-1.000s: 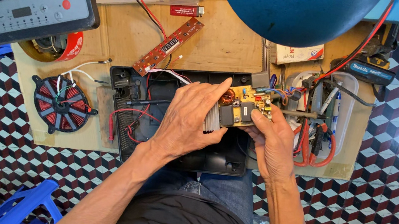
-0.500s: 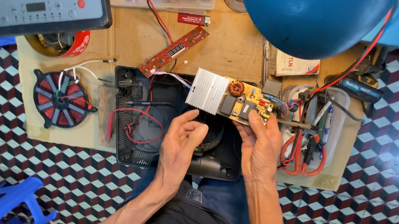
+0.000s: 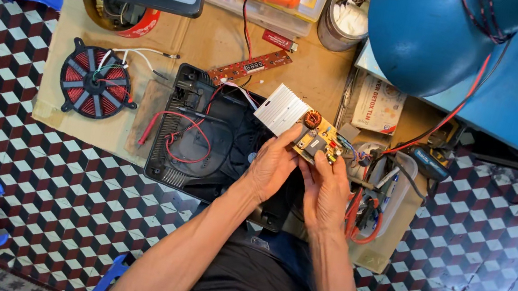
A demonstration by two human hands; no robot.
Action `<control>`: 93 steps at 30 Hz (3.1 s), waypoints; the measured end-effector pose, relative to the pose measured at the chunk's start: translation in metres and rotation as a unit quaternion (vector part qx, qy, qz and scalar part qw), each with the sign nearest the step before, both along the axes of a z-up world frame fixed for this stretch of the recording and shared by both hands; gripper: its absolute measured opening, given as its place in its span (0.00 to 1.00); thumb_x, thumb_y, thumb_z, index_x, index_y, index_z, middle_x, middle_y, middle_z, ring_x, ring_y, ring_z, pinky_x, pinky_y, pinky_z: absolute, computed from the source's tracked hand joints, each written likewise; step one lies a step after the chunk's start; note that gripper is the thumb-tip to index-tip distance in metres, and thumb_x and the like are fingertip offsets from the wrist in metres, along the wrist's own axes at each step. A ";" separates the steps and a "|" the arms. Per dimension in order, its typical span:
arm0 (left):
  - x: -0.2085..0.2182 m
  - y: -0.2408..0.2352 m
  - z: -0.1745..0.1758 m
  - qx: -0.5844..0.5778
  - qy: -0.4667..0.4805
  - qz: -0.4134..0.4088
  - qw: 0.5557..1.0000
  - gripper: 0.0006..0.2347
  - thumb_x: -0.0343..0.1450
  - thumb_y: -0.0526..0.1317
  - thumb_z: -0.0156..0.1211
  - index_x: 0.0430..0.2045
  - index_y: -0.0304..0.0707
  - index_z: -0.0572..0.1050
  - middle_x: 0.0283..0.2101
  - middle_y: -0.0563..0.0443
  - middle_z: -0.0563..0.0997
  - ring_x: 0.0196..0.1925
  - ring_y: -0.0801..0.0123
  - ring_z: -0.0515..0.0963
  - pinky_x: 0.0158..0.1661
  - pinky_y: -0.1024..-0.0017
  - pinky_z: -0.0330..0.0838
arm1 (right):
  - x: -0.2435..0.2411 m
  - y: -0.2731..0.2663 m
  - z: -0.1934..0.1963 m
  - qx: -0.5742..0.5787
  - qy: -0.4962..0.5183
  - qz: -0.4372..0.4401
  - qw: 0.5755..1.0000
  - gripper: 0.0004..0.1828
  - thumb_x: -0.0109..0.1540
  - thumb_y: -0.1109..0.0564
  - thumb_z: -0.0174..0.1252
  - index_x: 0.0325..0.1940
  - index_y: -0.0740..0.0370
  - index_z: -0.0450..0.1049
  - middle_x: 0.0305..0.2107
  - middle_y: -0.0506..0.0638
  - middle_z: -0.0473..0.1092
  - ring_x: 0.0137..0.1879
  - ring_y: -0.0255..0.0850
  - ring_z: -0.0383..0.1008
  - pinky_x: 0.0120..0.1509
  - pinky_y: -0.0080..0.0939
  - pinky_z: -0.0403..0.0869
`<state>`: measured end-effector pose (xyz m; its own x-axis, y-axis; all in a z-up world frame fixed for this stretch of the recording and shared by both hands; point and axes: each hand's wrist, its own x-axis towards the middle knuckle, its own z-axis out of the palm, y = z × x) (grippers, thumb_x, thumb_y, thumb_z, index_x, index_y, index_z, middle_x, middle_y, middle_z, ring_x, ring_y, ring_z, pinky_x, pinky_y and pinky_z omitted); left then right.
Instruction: The person holds a circuit board with a heatsink, rotates it to inspect both sides, and uses a soldering iron to touch several points on the board. The person then uses a pair of pliers to adjust a component on the board.
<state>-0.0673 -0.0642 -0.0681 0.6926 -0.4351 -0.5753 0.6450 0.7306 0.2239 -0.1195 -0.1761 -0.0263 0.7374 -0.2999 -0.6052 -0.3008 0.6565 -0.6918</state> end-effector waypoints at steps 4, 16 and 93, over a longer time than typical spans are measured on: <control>0.005 0.000 0.005 0.023 -0.027 0.009 0.999 0.18 0.73 0.44 0.61 0.54 0.33 0.73 0.53 0.49 0.79 0.56 0.67 0.77 0.60 0.64 0.70 | -0.006 -0.030 0.011 -0.110 0.072 0.129 0.983 0.18 0.64 0.57 0.59 0.58 0.65 0.73 0.45 0.50 0.76 0.48 0.37 0.78 0.53 0.37 0.77; -0.002 -0.001 0.025 0.091 -0.075 0.013 0.993 0.18 0.72 0.43 0.63 0.54 0.33 0.71 0.52 0.48 0.79 0.54 0.67 0.80 0.60 0.63 0.72 | 0.016 -0.051 0.050 -0.503 -0.036 0.193 0.842 0.09 0.66 0.59 0.60 0.48 0.67 0.77 0.39 0.49 0.72 0.42 0.33 0.73 0.47 0.33 0.72; 0.027 -0.022 0.019 0.001 0.007 -0.001 1.000 0.21 0.72 0.31 0.51 0.63 0.34 0.64 0.58 0.45 0.74 0.61 0.61 0.75 0.63 0.58 0.68 | 0.031 -0.054 0.038 -0.420 0.041 0.185 0.887 0.09 0.67 0.62 0.60 0.51 0.66 0.75 0.34 0.43 0.72 0.36 0.25 0.68 0.41 0.26 0.71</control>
